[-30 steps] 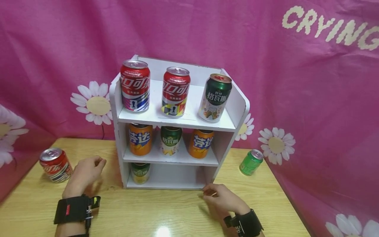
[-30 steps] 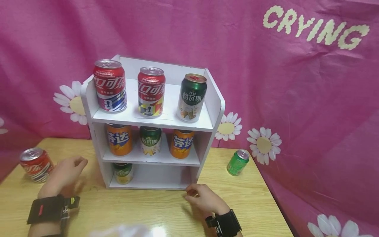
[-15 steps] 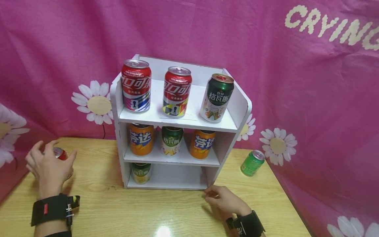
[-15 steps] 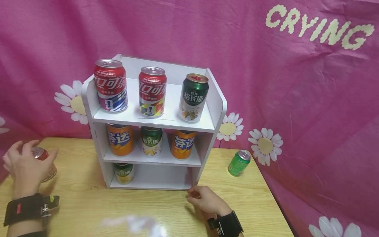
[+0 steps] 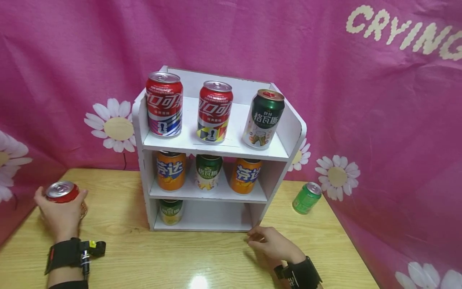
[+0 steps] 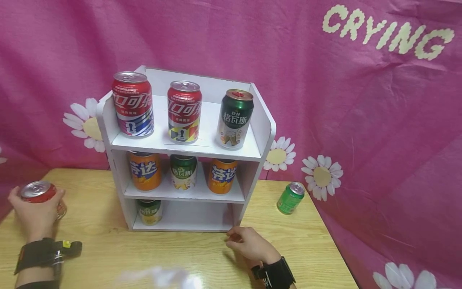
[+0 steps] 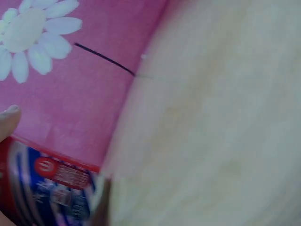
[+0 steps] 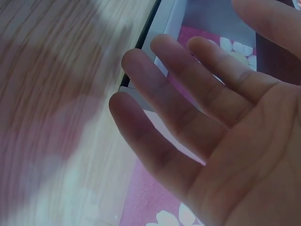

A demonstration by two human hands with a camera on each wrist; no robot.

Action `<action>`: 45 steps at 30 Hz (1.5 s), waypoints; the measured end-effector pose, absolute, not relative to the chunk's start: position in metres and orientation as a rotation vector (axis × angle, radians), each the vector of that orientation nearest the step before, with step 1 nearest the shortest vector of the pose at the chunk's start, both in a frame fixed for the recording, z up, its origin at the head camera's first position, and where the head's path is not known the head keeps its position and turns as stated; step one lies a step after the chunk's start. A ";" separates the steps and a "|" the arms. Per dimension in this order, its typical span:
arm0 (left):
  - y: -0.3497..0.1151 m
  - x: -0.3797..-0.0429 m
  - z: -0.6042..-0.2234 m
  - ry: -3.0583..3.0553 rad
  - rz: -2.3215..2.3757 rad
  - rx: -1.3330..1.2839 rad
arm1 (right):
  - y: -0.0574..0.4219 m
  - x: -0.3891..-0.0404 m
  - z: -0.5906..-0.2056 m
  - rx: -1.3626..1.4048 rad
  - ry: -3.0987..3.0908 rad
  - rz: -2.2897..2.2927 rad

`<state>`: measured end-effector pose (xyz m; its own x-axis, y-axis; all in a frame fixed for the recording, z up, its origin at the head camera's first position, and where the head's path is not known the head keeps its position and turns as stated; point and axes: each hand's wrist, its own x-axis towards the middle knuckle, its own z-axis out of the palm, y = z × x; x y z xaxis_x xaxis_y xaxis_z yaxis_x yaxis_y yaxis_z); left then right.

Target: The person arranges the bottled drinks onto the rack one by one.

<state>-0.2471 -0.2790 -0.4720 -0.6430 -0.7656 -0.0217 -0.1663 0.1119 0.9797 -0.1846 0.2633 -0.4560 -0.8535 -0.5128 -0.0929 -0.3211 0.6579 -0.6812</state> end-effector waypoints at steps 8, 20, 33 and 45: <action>-0.281 -0.247 -0.476 -1.916 -1.566 1.036 | 0.262 -0.185 -0.457 -0.699 2.614 -0.992; -0.272 -0.248 -0.463 -1.977 -1.643 0.866 | 0.260 -0.185 -0.456 -0.706 2.616 -0.995; -0.245 -0.234 -0.401 -2.121 -1.546 0.673 | 0.259 -0.185 -0.456 -0.723 2.624 -0.987; -0.216 -0.212 -0.370 -2.120 -1.637 0.364 | 0.257 -0.185 -0.456 -0.724 2.611 -0.987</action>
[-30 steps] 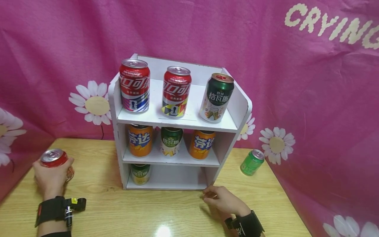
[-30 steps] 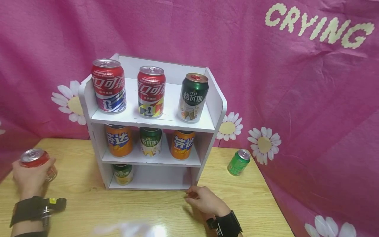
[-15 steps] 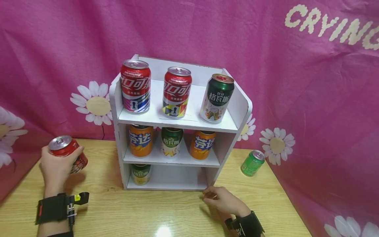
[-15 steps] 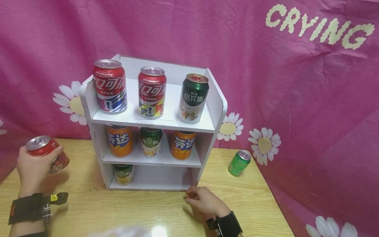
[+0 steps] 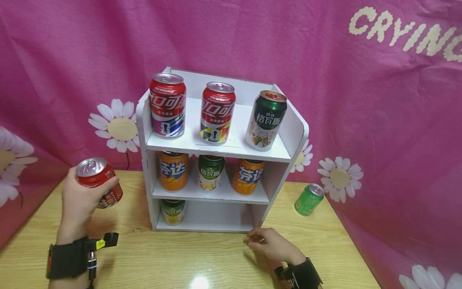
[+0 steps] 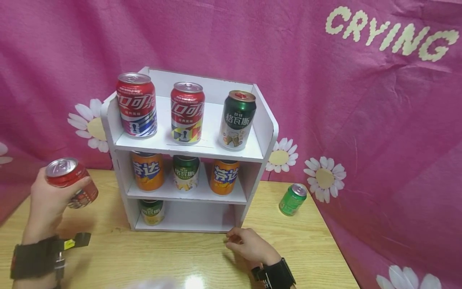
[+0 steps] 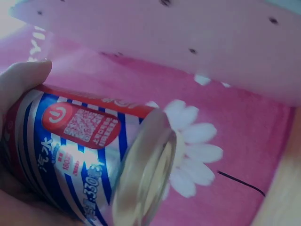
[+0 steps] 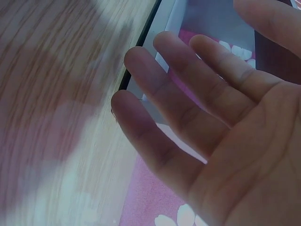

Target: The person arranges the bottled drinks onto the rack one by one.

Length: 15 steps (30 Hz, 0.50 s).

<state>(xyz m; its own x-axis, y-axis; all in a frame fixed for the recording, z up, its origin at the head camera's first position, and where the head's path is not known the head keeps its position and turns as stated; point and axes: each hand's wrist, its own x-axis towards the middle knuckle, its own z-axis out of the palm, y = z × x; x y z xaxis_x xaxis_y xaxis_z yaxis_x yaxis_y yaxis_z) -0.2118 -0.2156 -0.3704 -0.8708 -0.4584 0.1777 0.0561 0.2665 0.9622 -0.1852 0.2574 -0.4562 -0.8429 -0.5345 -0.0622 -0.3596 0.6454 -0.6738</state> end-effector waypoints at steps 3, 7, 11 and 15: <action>-0.210 -0.205 -0.364 -2.119 -1.641 0.300 | 0.258 -0.185 -0.457 -0.725 2.609 -0.985; -0.203 -0.194 -0.355 -2.175 -1.596 0.187 | 0.258 -0.186 -0.458 -0.722 2.606 -0.984; -0.195 -0.184 -0.346 -2.225 -1.556 0.066 | 0.258 -0.186 -0.458 -0.720 2.606 -0.980; -0.184 -0.175 -0.340 -2.251 -1.562 -0.074 | 0.259 -0.187 -0.458 -0.712 2.607 -0.972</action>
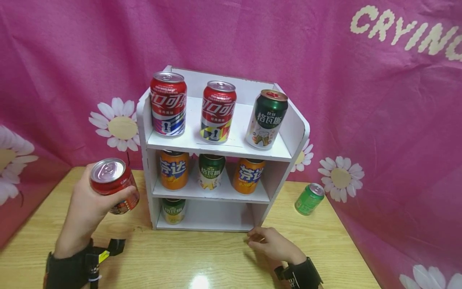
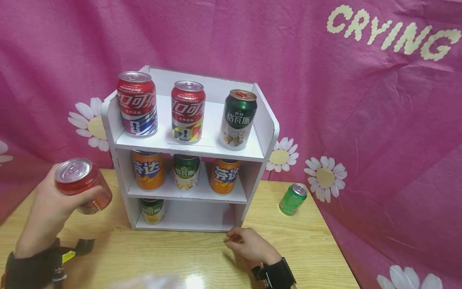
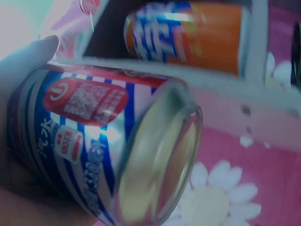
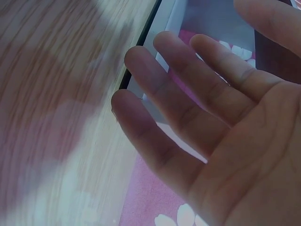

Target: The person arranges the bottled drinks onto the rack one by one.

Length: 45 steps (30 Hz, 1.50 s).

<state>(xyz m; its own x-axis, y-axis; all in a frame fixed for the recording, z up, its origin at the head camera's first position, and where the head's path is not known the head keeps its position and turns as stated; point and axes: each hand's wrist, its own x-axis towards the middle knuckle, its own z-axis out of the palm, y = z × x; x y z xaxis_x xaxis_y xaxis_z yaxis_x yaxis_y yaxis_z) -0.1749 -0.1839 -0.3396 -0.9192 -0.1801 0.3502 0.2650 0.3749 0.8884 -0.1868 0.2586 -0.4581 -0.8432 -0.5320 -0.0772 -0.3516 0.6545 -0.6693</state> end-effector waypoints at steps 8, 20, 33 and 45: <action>-0.158 -0.170 -0.334 -2.287 -1.674 -0.307 | 0.260 -0.187 -0.457 -0.715 2.614 -0.973; -0.106 -0.171 -0.348 -2.311 -1.825 -0.633 | 0.262 -0.185 -0.456 -0.713 2.612 -0.997; -0.049 -0.170 -0.387 -2.503 -1.898 -1.017 | 0.266 -0.187 -0.455 -0.695 2.603 -1.004; -0.024 -0.184 -0.428 -2.536 -1.949 -0.930 | 0.267 -0.187 -0.455 -0.707 2.612 -1.013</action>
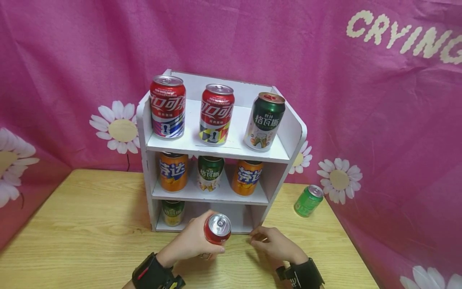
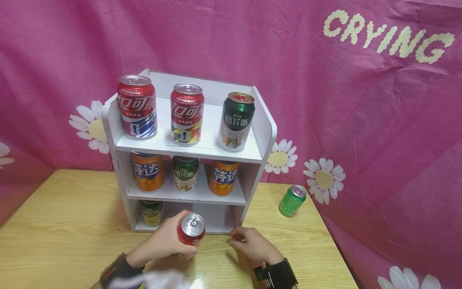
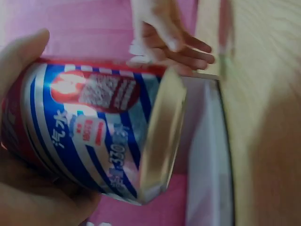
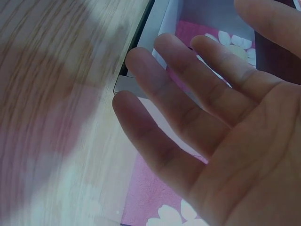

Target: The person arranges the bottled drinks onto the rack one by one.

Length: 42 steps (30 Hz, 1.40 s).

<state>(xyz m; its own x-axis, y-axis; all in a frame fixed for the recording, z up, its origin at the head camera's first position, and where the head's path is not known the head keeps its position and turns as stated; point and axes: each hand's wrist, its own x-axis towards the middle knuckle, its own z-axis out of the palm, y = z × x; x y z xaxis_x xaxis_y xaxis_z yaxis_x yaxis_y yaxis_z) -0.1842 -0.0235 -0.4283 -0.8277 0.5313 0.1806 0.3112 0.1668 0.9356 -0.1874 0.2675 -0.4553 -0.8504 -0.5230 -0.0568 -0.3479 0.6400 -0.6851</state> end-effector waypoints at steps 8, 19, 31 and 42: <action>-0.016 -0.200 -0.451 2.410 1.679 0.771 | 0.268 -0.187 -0.456 -0.707 2.618 -1.001; -0.008 -0.217 -0.462 2.551 1.734 0.654 | 0.268 -0.190 -0.458 -0.708 2.612 -1.015; -0.003 -0.225 -0.463 2.489 1.848 0.434 | 0.268 -0.191 -0.456 -0.703 2.613 -0.996; -0.004 -0.228 -0.465 2.523 1.888 0.315 | 0.267 -0.190 -0.457 -0.724 2.609 -1.014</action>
<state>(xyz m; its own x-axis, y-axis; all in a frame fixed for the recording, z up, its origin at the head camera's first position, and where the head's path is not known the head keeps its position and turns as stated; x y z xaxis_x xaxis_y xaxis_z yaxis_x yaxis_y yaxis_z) -0.2277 -0.0035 -0.4648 -0.9799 0.1431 0.1391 0.1739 0.2695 0.9472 -0.1897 0.2669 -0.4565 -0.8455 -0.5317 -0.0499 -0.3584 0.6342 -0.6851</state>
